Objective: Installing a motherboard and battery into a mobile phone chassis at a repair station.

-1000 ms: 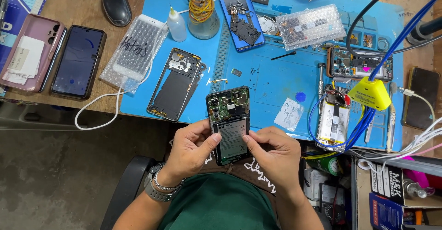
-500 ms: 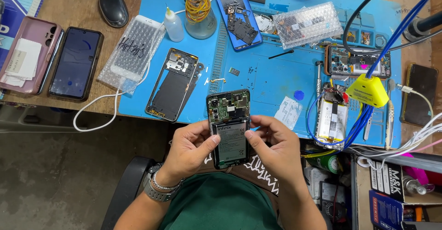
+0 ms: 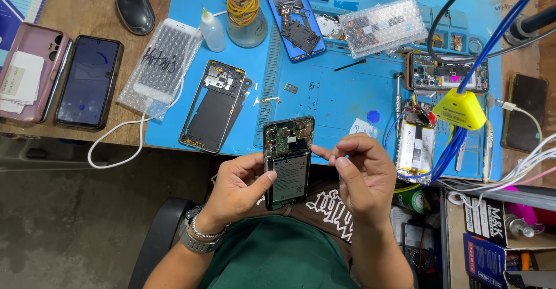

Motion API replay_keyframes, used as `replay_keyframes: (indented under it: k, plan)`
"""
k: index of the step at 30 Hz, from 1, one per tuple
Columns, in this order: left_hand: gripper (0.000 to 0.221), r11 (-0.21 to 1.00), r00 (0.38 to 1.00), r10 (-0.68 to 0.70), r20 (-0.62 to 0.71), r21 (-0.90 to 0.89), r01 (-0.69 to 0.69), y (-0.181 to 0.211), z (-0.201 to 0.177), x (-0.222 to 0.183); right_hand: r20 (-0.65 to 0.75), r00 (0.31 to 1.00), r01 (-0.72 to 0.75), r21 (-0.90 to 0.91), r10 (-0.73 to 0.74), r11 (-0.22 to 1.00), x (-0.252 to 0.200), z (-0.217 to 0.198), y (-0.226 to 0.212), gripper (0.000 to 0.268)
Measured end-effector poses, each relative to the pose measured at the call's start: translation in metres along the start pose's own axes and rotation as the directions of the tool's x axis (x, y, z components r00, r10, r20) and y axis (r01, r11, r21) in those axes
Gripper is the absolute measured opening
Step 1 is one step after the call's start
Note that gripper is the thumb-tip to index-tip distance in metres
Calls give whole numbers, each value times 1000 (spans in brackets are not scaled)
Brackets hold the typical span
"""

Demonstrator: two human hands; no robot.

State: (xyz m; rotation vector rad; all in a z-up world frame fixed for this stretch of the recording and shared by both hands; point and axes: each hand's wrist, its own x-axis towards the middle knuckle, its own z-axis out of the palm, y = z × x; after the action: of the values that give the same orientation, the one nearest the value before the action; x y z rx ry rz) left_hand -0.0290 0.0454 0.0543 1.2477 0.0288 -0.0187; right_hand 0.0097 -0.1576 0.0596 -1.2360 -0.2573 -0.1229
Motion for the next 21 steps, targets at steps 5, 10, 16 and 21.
replay_keyframes:
  k: [5,10,16,21]
  plan:
    - [26,1000,1000,-4,25,25,3,0,-4,0,123,990,-62,-77,71,995,11,0,-13,19]
    - [29,999,999,-9,41,51,7,-5,-8,-2,212,966,-125,-121,149,985,20,-3,-19,24]
    - [30,995,998,-29,63,98,23,-7,-11,-3,276,943,-137,-183,185,973,23,-2,-22,26]
    - [28,994,994,-65,90,98,56,-6,-2,-1,253,943,-221,-12,217,975,19,-5,-6,27]
